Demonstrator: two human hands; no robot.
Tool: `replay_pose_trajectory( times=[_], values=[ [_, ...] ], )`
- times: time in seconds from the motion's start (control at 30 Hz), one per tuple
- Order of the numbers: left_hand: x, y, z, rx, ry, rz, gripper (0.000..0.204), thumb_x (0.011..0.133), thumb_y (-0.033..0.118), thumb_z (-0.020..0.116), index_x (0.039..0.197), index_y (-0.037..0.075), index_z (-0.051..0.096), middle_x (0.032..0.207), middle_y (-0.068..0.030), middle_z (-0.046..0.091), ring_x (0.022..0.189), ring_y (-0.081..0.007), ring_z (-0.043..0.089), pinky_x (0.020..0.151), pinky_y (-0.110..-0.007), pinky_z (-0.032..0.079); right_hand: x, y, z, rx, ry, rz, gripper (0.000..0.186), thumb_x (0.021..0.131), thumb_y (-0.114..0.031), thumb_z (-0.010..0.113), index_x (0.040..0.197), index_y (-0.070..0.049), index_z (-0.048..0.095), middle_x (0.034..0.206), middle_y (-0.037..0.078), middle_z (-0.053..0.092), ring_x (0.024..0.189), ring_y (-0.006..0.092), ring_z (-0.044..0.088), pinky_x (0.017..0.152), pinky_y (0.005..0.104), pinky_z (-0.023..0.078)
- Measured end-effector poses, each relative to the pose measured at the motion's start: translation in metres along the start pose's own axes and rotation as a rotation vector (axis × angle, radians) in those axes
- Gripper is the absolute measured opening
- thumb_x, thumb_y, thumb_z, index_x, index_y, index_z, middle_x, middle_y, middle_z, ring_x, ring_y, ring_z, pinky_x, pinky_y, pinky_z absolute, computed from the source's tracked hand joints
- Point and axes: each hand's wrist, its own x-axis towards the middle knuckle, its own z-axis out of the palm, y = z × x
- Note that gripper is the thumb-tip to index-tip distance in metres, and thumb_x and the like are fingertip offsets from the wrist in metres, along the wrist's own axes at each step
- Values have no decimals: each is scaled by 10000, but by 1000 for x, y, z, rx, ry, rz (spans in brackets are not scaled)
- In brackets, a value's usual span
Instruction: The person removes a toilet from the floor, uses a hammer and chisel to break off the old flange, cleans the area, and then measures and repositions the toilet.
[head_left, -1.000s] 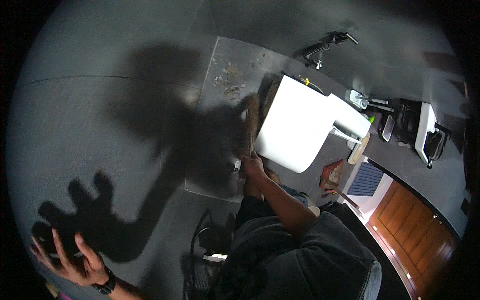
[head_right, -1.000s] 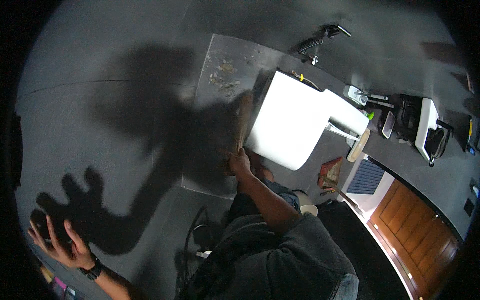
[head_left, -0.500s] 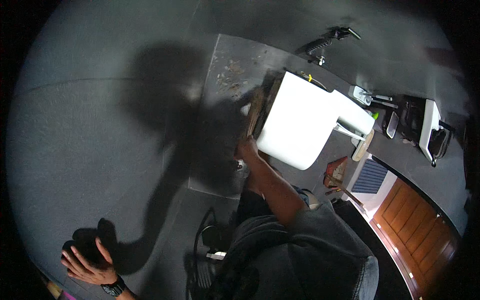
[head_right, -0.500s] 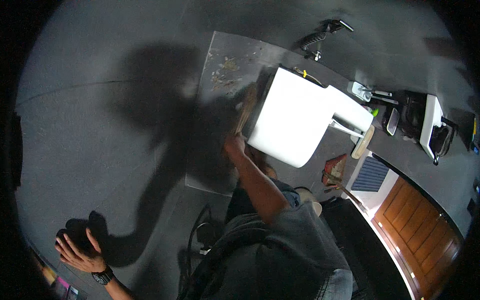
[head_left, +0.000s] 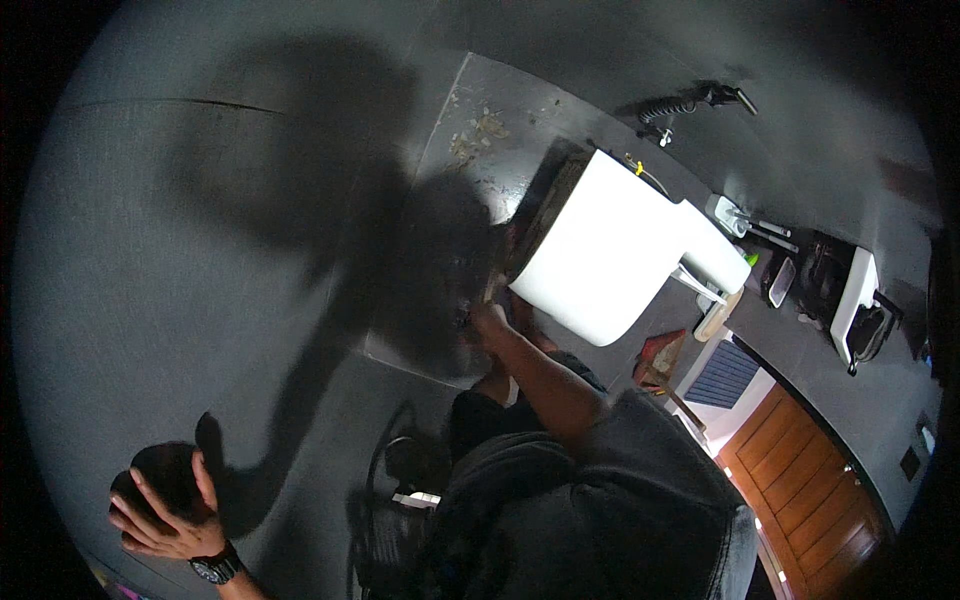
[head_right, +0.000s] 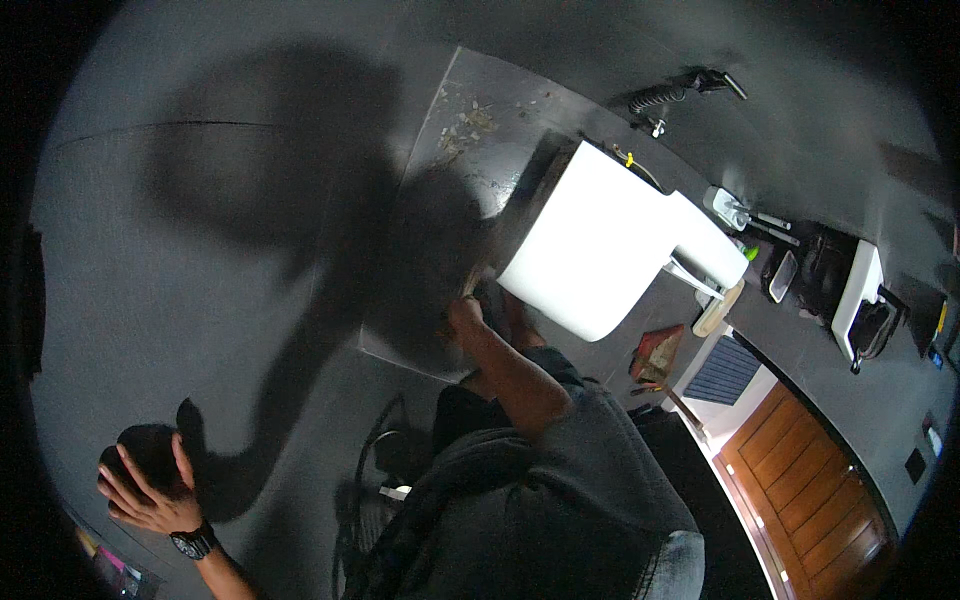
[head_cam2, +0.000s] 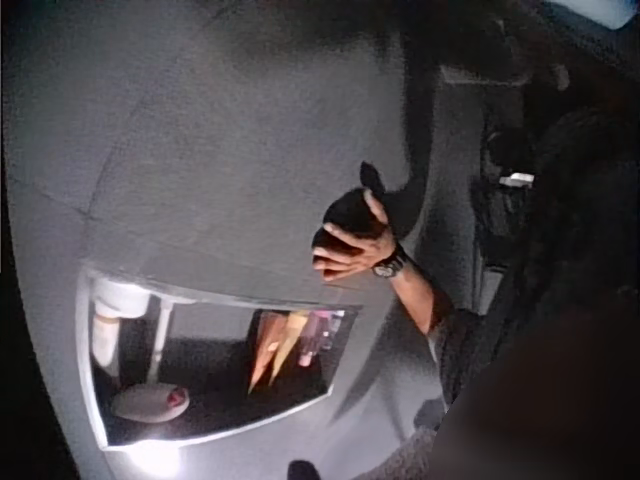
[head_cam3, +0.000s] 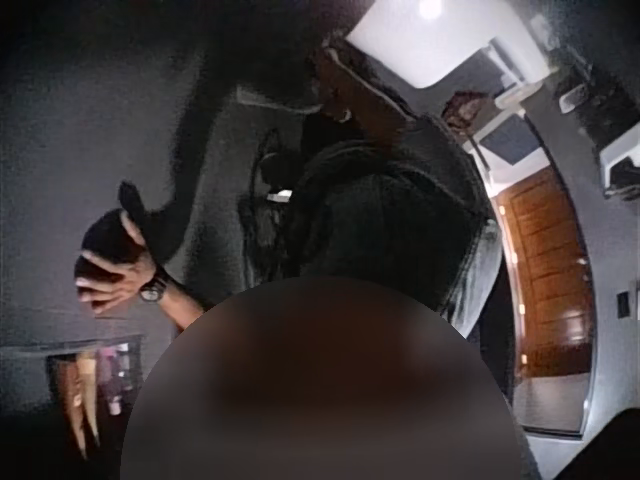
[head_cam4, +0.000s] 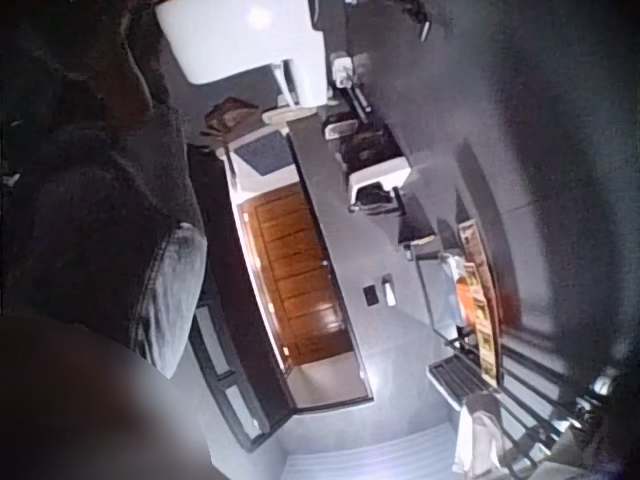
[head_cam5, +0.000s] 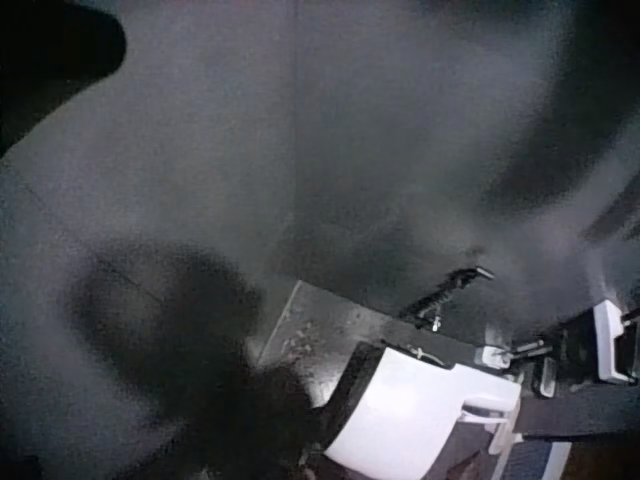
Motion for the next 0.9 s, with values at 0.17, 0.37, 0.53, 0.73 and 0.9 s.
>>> replay_pose_trajectory(
  times=[0.17, 0.37, 0.53, 0.73, 0.9],
  values=[
    [0, 0, 4, 18, 21, 26, 984, 750, 719, 762, 1443, 57, 540, 1512, -163, 501, 1448, -350, 407, 1246, -527, 163, -30, 40, -23, -282, -65, -205, 410, 982, -290, 606, 1275, -21, 507, 1034, 154, 624, 843, 282, 683, 642, 447, 589],
    [-8, -7, 6, 10, 4, 19, 989, 742, 741, 750, 1438, 68, 547, 1496, -163, 520, 1430, -347, 430, 1253, -525, 130, -25, 49, -15, -230, 95, -146, 443, 987, -230, 568, 1394, -76, 484, 1148, 151, 619, 913, 261, 673, 625, 426, 593],
    [-11, -7, 7, 67, 8, 41, 950, 738, 765, 729, 1389, 83, 606, 1486, -193, 513, 1428, -384, 414, 1219, -574, 206, -24, 62, -25, -196, -30, -97, 390, 995, -214, 554, 1356, -72, 505, 1110, 130, 622, 893, 252, 657, 690, 418, 583],
    [-7, -4, 12, 18, 65, -3, 964, 729, 766, 741, 1410, 100, 591, 1482, -132, 538, 1406, -319, 461, 1237, -536, 166, 4, 87, -28, -147, -113, -150, 314, 1012, -213, 562, 1284, -63, 515, 1034, 106, 602, 800, 242, 638, 613, 440, 545],
    [-5, -4, 12, 16, 69, -16, 916, 724, 771, 741, 1382, 144, 631, 1477, -129, 543, 1410, -321, 453, 1225, -532, 200, 1, 95, -6, -77, -125, -99, 262, 1020, -187, 529, 1245, -54, 498, 1001, 116, 586, 772, 250, 625, 619, 428, 524]
  ],
)
